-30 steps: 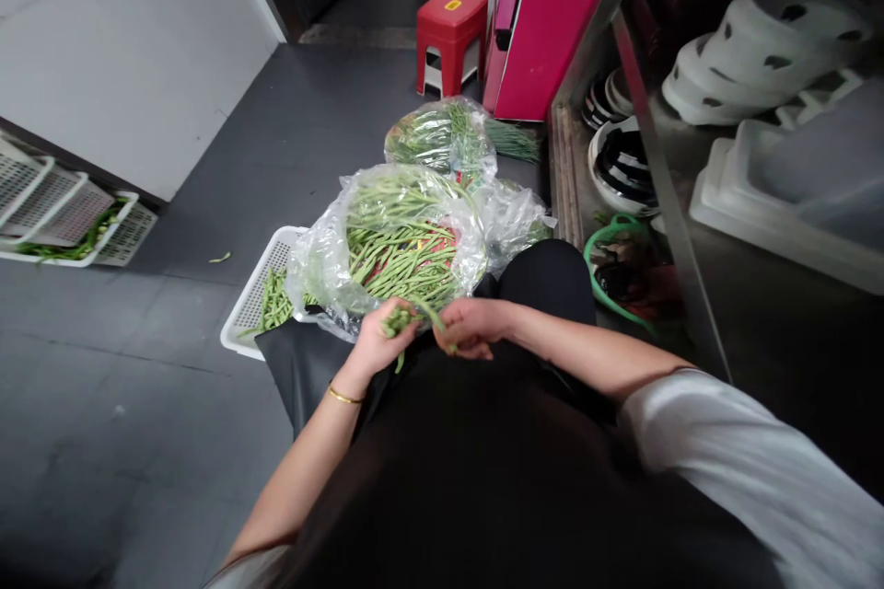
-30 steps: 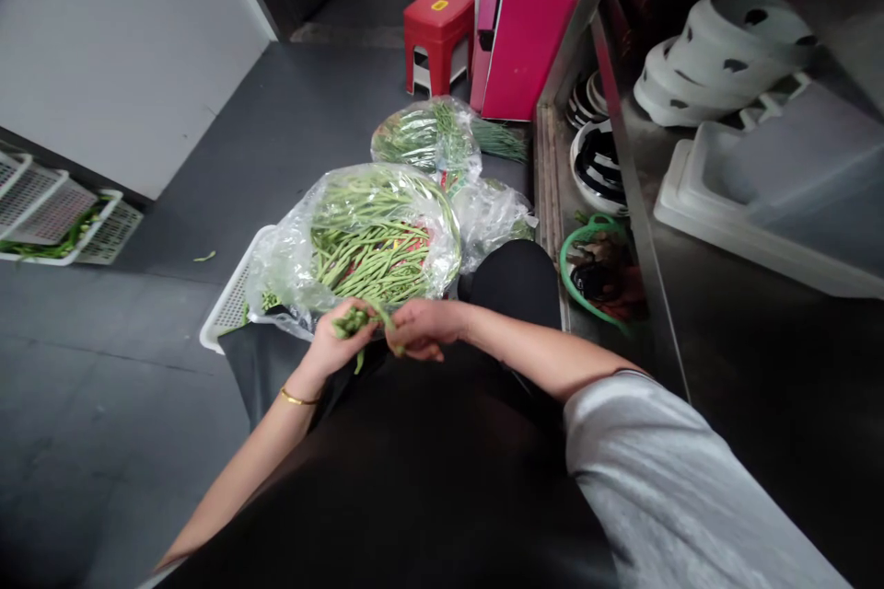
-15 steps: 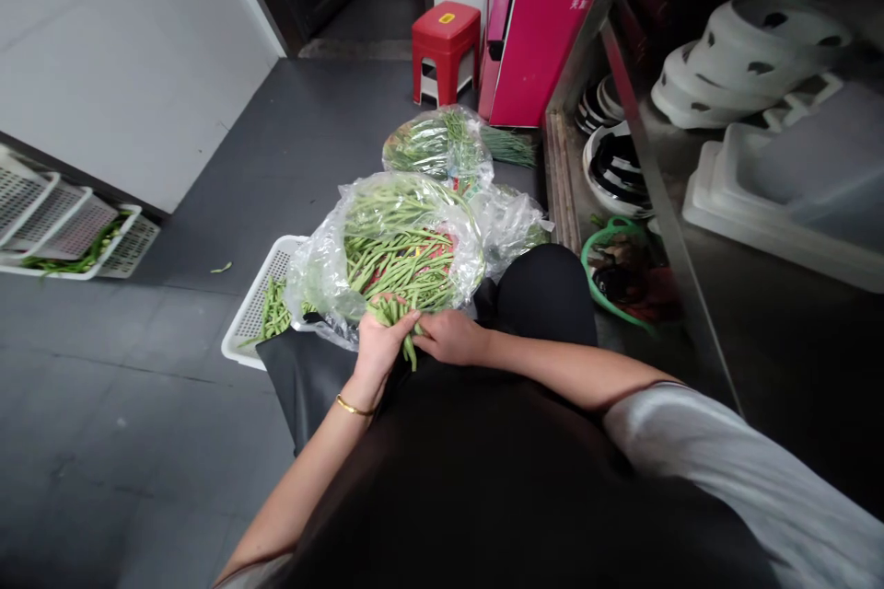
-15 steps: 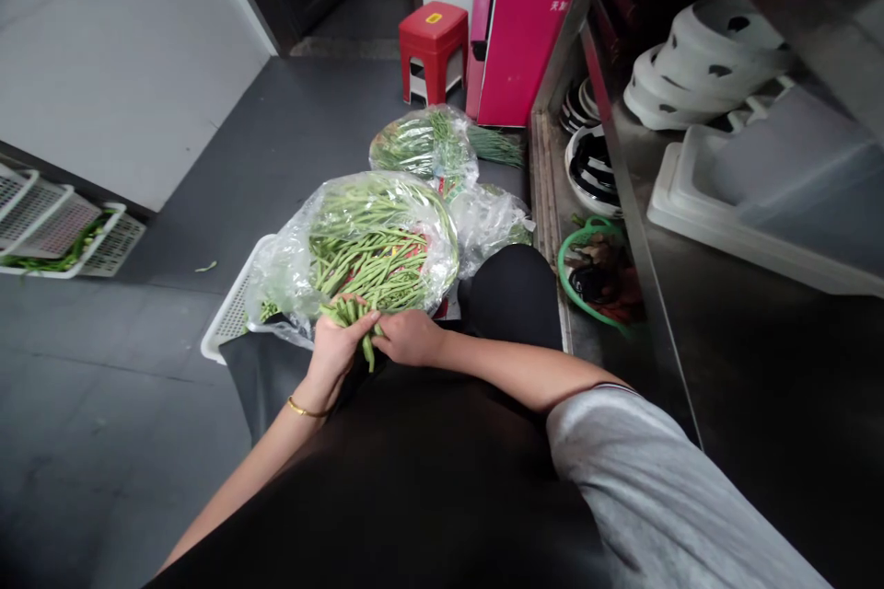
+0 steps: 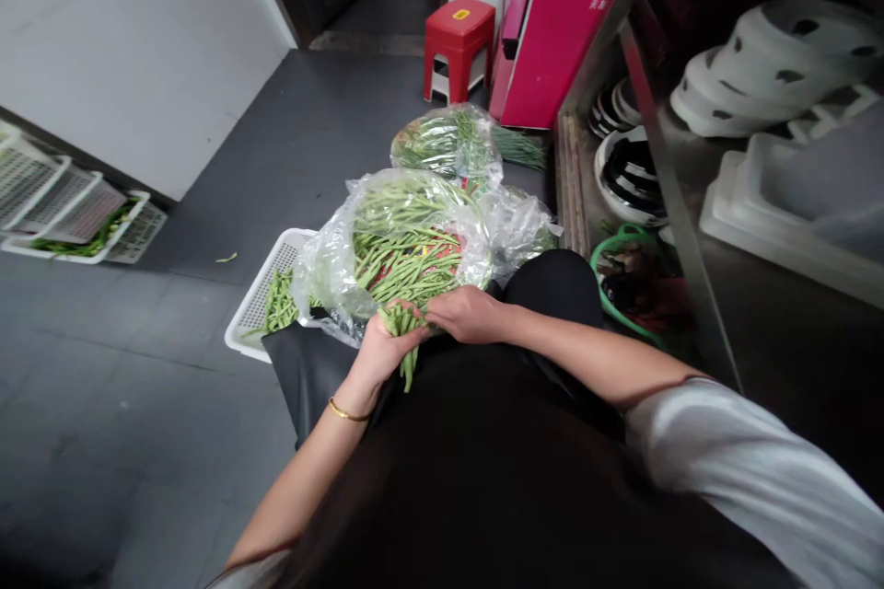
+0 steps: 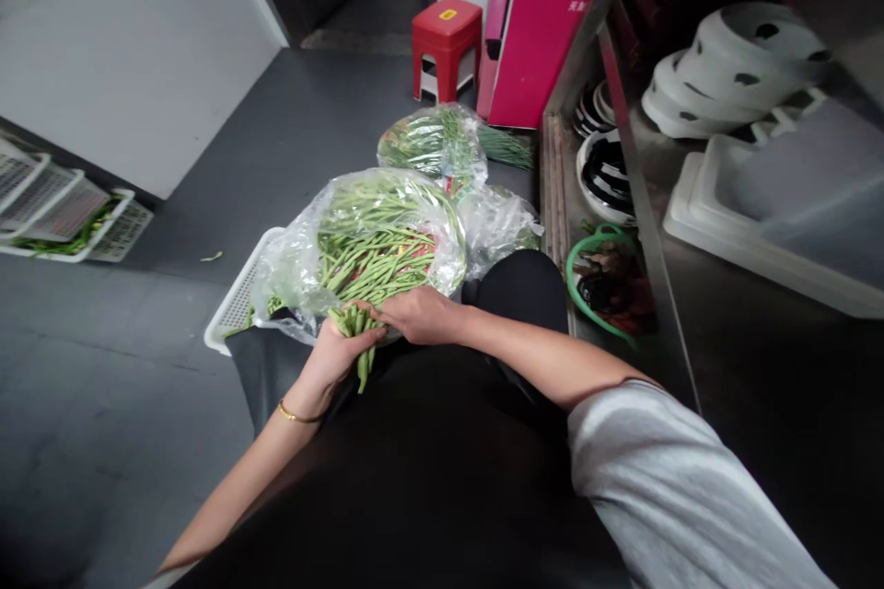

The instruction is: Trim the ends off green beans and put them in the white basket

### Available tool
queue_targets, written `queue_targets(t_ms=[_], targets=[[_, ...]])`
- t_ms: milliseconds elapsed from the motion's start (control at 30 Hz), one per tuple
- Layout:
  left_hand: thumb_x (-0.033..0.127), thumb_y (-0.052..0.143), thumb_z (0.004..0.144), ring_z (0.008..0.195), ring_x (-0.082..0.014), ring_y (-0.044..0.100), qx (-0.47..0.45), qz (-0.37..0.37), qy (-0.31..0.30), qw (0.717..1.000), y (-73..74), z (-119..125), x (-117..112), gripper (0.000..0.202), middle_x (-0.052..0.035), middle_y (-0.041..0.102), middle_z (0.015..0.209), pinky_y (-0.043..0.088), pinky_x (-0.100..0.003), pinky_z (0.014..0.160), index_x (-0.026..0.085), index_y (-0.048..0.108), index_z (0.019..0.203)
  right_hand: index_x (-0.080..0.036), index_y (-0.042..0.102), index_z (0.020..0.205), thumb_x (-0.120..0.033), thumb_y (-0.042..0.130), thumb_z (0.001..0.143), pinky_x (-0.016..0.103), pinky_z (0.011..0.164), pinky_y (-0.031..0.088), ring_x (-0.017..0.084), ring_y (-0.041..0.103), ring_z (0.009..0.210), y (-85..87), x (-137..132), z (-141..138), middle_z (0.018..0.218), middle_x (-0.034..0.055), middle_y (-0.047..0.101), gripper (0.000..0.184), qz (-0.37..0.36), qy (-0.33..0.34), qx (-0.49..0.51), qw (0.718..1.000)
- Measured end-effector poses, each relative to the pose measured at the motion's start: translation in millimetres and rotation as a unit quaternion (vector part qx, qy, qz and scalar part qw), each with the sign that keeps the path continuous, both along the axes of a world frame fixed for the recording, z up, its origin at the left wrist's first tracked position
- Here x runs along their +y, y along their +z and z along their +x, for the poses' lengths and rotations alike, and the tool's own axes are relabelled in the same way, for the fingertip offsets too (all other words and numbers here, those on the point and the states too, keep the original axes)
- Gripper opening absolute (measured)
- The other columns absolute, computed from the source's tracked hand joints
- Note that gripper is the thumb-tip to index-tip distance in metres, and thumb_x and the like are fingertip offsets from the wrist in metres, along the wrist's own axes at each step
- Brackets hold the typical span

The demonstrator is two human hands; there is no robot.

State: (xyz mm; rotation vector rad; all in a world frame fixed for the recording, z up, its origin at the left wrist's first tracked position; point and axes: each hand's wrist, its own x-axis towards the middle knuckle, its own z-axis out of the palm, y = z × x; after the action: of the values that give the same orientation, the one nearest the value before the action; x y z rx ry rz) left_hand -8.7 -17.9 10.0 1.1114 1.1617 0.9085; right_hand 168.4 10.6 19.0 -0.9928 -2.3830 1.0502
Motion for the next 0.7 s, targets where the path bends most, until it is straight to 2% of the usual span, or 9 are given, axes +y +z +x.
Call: queue_targets(t_ms=[67,133,200,233,333,467,533,600,700], targets=[[0.021,0.076,0.060,0.056,-0.0107,0.052,-0.024,0.009,0.027,0.999,8.0,-1,-1,0.029,0.0037,0.056,0.064,0.042,-0.023,0.055,0.017,0.055,0.080,-0.019,0.046,0.066,-0.037,0.037,0.090,0.024,0.054,0.041,0.012,0.049,0.050,-5.9,-5,-15,0.050,-0.0029,0.045,0.031,-0.161,-0.097,0.172,0.967],[0.023,0.076,0.061,0.056,-0.0110,0.052,-0.042,0.015,0.053,0.998,14.9,0,-3,0.031,0.0037,0.056,0.065,0.043,-0.023,0.054,0.018,0.053,0.081,-0.020,0.042,0.066,-0.046,0.038,0.088,0.024,0.046,0.042,0.010,0.041,0.040,-8.2,-9,-30,0.044,-0.0076,0.033,0.035,-0.317,-0.167,0.325,0.875],[0.023,0.076,0.061,0.057,-0.0117,0.054,-0.055,0.017,0.066,0.996,22.2,0,-4,0.030,0.0030,0.056,0.065,0.045,-0.024,0.055,0.018,0.052,0.080,-0.020,0.042,0.067,-0.052,0.045,0.084,0.024,0.040,0.041,0.009,0.038,0.037,-7.9,-9,-39,0.045,-0.0091,0.031,0.036,-0.405,-0.188,0.406,0.797],[0.023,0.076,0.061,0.057,-0.0121,0.055,-0.063,0.013,0.070,0.995,26.8,-2,-4,0.030,0.0023,0.057,0.066,0.046,-0.024,0.055,0.018,0.052,0.079,-0.020,0.044,0.068,-0.053,0.048,0.082,0.023,0.039,0.041,0.008,0.039,0.037,-7.5,-7,-41,0.046,-0.0089,0.033,0.036,-0.421,-0.188,0.419,0.782],[0.022,0.076,0.058,0.056,-0.0135,0.056,-0.108,0.008,0.121,0.987,44.5,-25,2,0.032,0.0004,0.060,0.067,0.047,-0.026,0.054,0.019,0.053,0.080,-0.018,0.051,0.071,-0.050,0.055,0.079,0.022,0.040,0.041,0.009,0.047,0.040,-9.3,4,-33,0.049,-0.0067,0.043,0.034,-0.395,-0.189,0.380,0.815],[0.018,0.072,0.062,0.059,-0.0122,0.055,-0.141,0.082,0.273,0.948,53.2,-105,36,0.026,0.0004,0.060,0.070,0.051,-0.026,0.057,0.020,0.055,0.081,-0.016,0.055,0.072,-0.050,0.054,0.080,0.022,0.042,0.041,0.010,0.051,0.041,-21.4,15,-9,0.049,-0.0039,0.052,0.035,-0.344,-0.203,0.277,0.874],[0.012,0.068,0.066,0.060,-0.0102,0.056,-0.114,0.092,0.329,0.933,37.4,-152,64,0.019,-0.0003,0.061,0.071,0.051,-0.023,0.057,0.016,0.054,0.079,-0.016,0.055,0.073,-0.052,0.052,0.081,0.022,0.042,0.040,0.010,0.051,0.040,-28.3,18,2,0.049,-0.0040,0.052,0.037,-0.340,-0.210,0.242,0.884],[0.007,0.062,0.072,0.057,-0.0087,0.054,-0.072,0.036,0.374,0.924,10.9,-190,92,0.013,0.0001,0.059,0.065,0.049,-0.020,0.053,0.013,0.050,0.072,-0.016,0.055,0.073,-0.054,0.051,0.081,0.021,0.042,0.040,0.010,0.050,0.040,-32.8,20,9,0.048,-0.0044,0.051,0.039,-0.332,-0.220,0.205,0.894],[0.004,0.056,0.079,0.053,-0.0078,0.052,-0.020,0.027,0.380,0.924,-24.9,-222,113,0.017,0.0032,0.051,0.056,0.048,-0.021,0.054,0.011,0.047,0.067,-0.016,0.054,0.074,-0.053,0.048,0.083,0.022,0.045,0.040,0.010,0.050,0.041,-31.8,25,17,0.048,-0.0043,0.051,0.038,-0.292,-0.231,0.135,0.918]])
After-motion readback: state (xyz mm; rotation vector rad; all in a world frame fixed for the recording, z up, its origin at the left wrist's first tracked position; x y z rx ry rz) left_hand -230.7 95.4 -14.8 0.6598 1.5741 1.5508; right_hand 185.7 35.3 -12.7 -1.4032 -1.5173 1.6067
